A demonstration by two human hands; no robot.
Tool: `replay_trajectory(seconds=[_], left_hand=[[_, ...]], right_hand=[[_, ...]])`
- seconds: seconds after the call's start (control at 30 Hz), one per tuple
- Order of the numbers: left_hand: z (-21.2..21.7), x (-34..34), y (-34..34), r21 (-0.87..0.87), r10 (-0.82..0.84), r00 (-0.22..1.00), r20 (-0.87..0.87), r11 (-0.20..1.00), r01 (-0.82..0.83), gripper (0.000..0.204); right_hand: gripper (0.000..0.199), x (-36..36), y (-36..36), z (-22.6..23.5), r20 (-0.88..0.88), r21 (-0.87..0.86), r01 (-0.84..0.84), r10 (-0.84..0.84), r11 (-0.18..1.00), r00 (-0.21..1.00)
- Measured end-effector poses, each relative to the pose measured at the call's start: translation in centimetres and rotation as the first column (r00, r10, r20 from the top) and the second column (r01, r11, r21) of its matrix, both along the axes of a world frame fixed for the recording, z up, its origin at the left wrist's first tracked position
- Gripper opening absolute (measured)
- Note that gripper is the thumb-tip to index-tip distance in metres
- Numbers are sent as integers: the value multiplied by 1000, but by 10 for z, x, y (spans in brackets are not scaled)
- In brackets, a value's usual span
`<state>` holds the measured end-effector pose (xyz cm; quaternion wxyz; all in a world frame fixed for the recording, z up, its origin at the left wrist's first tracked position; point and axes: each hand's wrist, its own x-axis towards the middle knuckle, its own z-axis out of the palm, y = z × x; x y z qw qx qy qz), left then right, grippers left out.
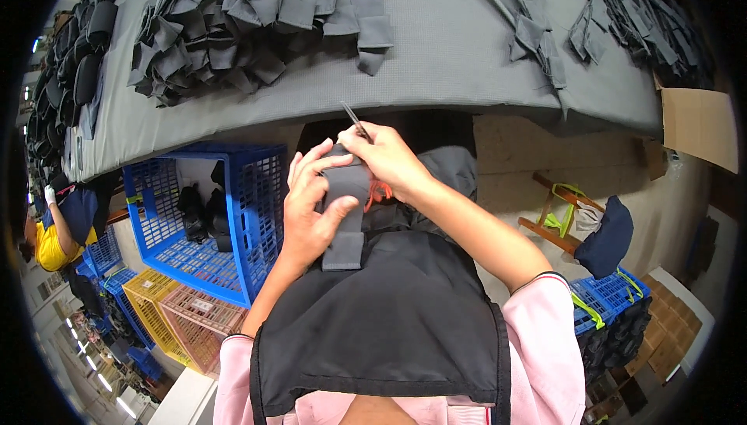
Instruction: Trimming and cleaning excess material from small black fabric components using scissors in a manufacturing environment.
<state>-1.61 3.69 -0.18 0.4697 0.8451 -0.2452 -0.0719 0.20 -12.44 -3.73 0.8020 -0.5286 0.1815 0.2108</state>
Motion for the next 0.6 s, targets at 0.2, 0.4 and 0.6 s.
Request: replay_trajectory(seconds=[0.2, 0.4, 0.6], left_hand=[[-16, -2, 11, -247, 137, 966, -220, 950, -191, 32], [-13, -3, 9, -306, 39, 947, -319, 941, -142, 36], [-7, -11, 6, -388, -11, 841, -541, 891, -238, 35]], right_hand=[[26, -38, -20, 46, 443, -629, 129, 217, 767, 870], [27, -52, -35, 56, 423, -831, 120, 478, 543, 770], [20, -51, -36, 56, 477, -785, 133, 453, 606, 753]])
